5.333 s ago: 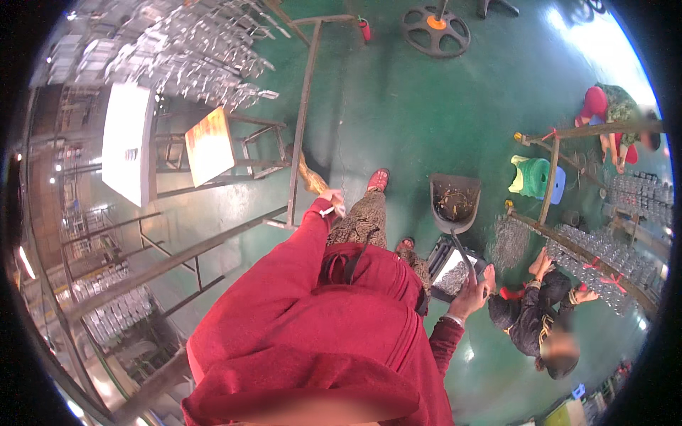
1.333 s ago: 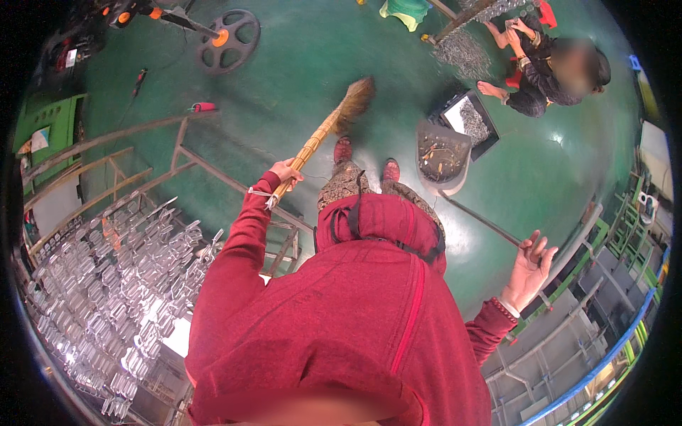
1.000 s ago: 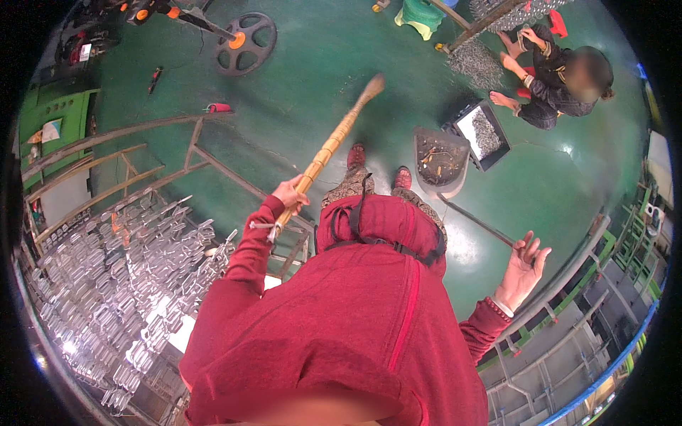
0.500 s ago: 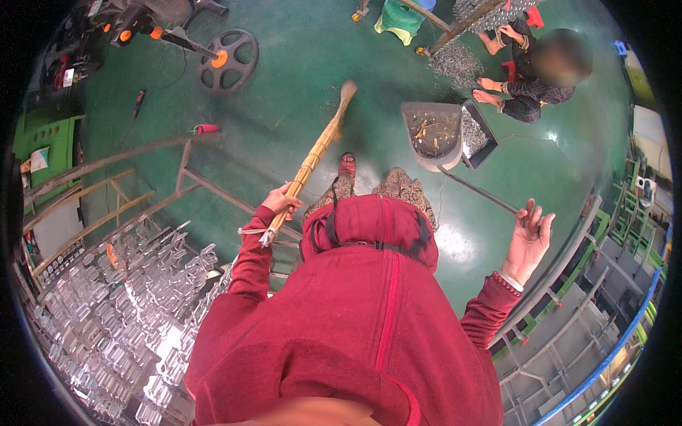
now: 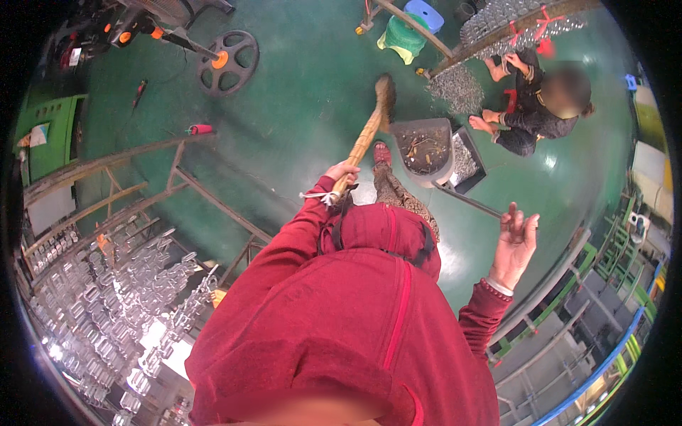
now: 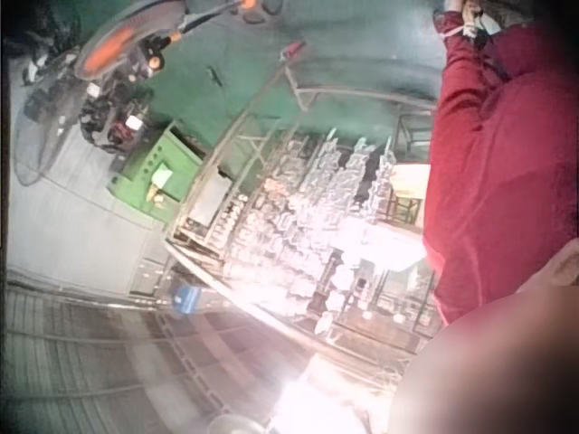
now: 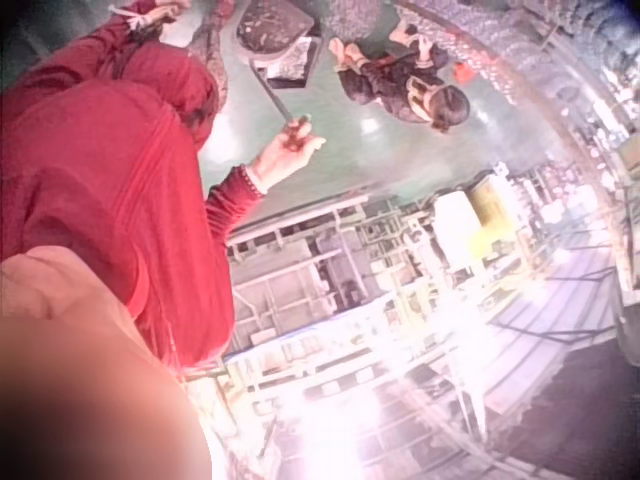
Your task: The person sweeps debris on a green factory floor using a broom and dustpan, moving through aisles and around equipment. The person gathers debris into the dustpan and continues sweeping across different sections of the workspace.
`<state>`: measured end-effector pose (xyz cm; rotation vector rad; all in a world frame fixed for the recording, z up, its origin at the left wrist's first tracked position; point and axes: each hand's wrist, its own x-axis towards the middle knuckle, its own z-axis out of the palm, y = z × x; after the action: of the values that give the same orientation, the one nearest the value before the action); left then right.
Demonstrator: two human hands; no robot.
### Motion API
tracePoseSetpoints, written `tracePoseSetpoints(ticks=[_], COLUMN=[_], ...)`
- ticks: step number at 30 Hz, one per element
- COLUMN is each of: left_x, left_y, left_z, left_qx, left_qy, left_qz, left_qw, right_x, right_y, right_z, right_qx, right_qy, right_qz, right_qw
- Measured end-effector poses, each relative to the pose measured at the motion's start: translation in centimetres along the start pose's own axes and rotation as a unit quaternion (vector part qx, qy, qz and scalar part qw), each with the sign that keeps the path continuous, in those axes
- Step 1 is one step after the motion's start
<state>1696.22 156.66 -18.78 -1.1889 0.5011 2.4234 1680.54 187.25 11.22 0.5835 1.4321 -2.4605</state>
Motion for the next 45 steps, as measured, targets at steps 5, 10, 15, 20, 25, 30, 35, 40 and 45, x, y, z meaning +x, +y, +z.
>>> tracePoseSetpoints(ticks=[5,10,15,20,25,30,35,40,45], left_x=[-2.0,-8.3,-17.4,-21.7,-18.2,-14.5,-14.0,-10.7,0.4], left_y=[-1.1,-2.3,-6.1,-12.7,-17.9,-18.9,-14.6,-12.1,-9.0], left_z=[-3.9,-2.3,-0.8,3.5,2.8,-6.1,-9.5,-7.9,-2.6], left_qx=[-0.122,-0.023,0.046,-0.080,-0.069,-0.217,-0.405,-0.453,-0.316], left_qy=[0.060,0.160,0.183,0.289,0.435,0.435,0.344,0.357,0.501], left_qz=[0.006,0.073,0.122,0.145,0.159,0.225,0.209,0.197,0.253], left_qw=[0.991,0.984,0.974,0.943,0.884,0.845,0.821,0.793,0.765], right_x=[4.7,10.2,15.3,18.9,24.0,29.0,30.7,34.0,35.6], right_y=[0.6,1.9,3.5,7.2,12.5,18.1,23.4,28.0,31.2], right_z=[0.9,1.0,2.7,7.4,9.9,12.7,17.6,21.6,25.7], right_qx=[-0.050,-0.091,-0.137,-0.185,-0.244,-0.325,-0.424,-0.470,-0.514], right_qy=[0.000,-0.071,-0.128,-0.198,-0.323,-0.379,-0.399,-0.418,-0.456], right_qz=[0.074,0.139,0.204,0.218,0.251,0.284,0.342,0.381,0.399], right_qw=[0.996,0.984,0.961,0.938,0.879,0.819,0.737,0.677,0.607])
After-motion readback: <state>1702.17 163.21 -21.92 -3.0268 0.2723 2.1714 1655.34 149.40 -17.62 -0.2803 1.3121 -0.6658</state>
